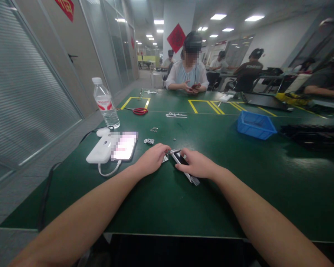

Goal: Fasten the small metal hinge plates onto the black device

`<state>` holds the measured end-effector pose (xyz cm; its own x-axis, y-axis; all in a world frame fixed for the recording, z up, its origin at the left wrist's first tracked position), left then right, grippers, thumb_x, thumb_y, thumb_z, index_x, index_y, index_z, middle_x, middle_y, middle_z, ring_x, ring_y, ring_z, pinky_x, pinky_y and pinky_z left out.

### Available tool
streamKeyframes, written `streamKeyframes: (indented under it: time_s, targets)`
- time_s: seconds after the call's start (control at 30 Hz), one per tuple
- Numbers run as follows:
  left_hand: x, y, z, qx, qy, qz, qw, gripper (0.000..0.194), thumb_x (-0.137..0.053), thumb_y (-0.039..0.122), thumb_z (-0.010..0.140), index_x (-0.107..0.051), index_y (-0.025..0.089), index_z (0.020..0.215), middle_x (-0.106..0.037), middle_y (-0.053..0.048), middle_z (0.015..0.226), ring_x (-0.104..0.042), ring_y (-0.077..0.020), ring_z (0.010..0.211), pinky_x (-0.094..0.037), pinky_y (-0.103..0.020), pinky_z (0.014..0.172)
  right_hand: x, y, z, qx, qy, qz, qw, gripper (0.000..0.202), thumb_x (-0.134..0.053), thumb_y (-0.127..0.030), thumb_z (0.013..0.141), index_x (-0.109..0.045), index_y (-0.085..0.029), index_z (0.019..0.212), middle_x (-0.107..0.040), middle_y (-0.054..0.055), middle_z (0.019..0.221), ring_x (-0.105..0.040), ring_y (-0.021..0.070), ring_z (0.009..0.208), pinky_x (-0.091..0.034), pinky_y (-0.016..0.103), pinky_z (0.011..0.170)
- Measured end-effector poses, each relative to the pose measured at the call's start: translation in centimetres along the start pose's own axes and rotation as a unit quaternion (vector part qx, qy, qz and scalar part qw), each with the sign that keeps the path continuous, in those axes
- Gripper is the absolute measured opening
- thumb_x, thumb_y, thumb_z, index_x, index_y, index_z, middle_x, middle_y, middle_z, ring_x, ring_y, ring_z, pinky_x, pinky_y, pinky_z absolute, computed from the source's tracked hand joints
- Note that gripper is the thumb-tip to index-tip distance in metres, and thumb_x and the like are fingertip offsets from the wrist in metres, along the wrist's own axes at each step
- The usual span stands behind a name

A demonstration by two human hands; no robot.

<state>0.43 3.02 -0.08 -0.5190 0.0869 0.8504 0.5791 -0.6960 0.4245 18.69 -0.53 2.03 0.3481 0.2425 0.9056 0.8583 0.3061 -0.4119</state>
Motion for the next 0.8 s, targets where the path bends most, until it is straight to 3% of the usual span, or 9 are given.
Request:
streamKeyframes:
  time_s: [0.8]
  targets:
    - [0.34, -0.14, -0.02, 0.039, 0.046, -0.041, 0.997, 0.027, -0.047, 0.006, 0.081, -0.057, 0.017, 0.103, -0.064, -0.006, 0.102, -0.059, -0.0183, 0.096, -0.048, -0.035, 0.089, -0.05, -0.09, -0.02, -0.007, 0.01, -0.021, 1.0, 0.043, -0.057, -0.053, 0.078, -0.053, -0.017, 0.101, -0.064, 0.006, 0.079, -0.055, 0.0168, 0.067, -0.03, 0.024, 0.054]
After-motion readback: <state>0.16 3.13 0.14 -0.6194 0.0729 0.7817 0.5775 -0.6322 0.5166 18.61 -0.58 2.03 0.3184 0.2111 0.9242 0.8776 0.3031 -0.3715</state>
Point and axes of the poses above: each hand's wrist, its own z-axis towards the middle knuckle, its own x-axis out of the back of the hand, y = z × x, the point moved 2 cm from there along z, towards the middle knuckle
